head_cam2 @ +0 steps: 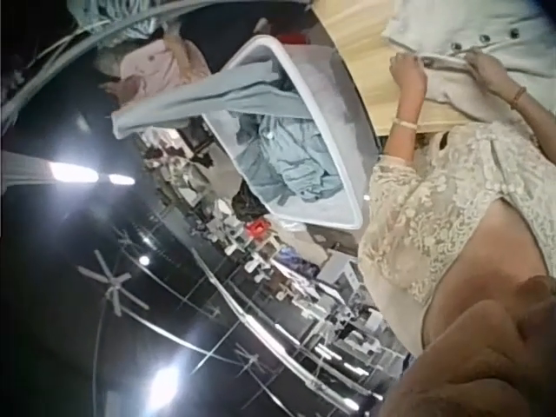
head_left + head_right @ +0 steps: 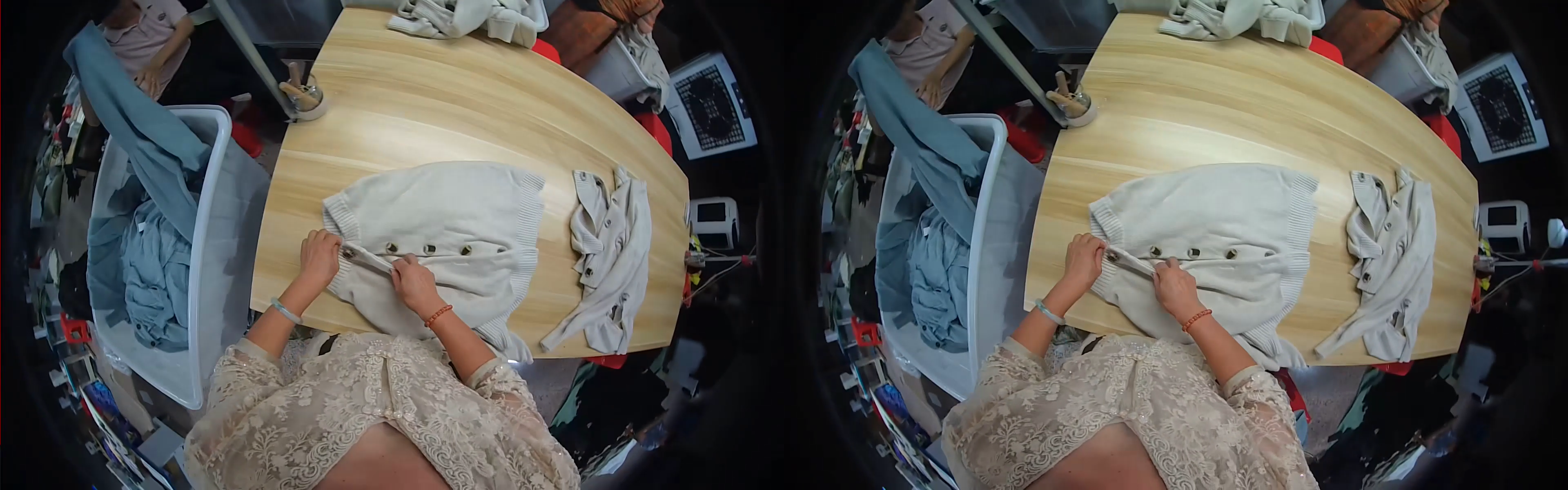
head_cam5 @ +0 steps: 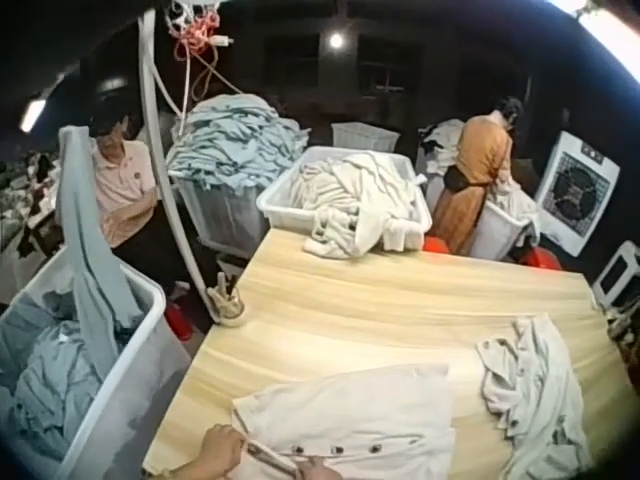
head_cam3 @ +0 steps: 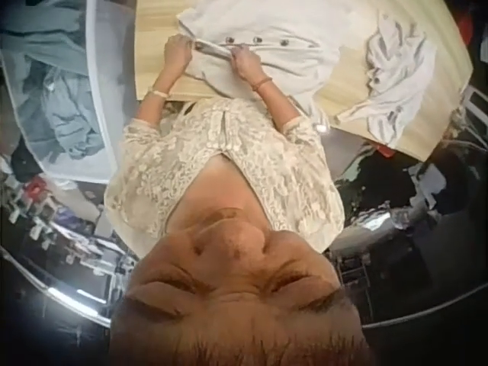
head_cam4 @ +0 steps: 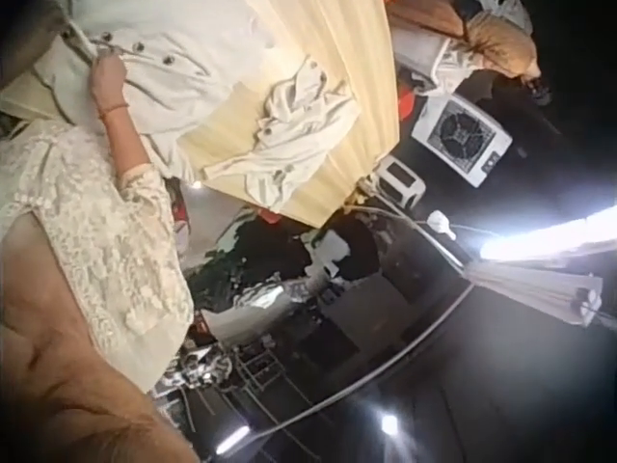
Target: Trimming loose threads from a white knit sweater with scissors and inspecting it.
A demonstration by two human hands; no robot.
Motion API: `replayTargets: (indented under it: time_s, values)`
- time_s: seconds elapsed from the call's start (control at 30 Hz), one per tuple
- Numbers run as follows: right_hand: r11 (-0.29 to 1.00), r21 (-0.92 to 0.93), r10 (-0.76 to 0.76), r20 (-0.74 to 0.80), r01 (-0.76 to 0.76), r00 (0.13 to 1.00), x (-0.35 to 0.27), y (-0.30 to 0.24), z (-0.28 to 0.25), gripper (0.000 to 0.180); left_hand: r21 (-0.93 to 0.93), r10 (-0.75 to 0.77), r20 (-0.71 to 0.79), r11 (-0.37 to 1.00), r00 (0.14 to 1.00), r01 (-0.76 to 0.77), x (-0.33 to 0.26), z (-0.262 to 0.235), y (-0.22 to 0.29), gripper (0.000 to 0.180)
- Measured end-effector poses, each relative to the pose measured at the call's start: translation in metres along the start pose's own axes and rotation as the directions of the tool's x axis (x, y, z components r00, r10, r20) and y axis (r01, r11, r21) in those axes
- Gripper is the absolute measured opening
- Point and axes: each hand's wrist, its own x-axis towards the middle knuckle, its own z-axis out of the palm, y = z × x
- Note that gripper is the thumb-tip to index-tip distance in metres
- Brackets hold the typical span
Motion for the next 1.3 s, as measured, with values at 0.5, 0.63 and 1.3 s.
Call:
replayTargets:
  time_s: [0.5, 0.63, 1.3]
  values:
    - [0.997, 0.061, 0.042, -0.04, -0.039, 0.998, -0.011, 0.003, 0.032, 0.015, -0.174, 0.099, 0.496, 0.985, 0.863, -0.013, 0.04, 0.063, 0.037, 0.011]
    - [0.99, 0.144, 0.033, -0.189, -0.005, 0.981, -0.011, 0.007, 0.014, 0.019, -0.571, 0.108, 0.593, 0.756, 0.798, 0.322, 0.045, 0.066, 0.039, 0.011]
    - [0.984, 0.113, -0.138, -0.006, 0.137, 0.99, -0.004, 0.027, 0.003, 0.02, -0.467, 0.324, 0.415, 0.878, 0.85, -0.107, 0.018, 0.055, 0.036, 0.023]
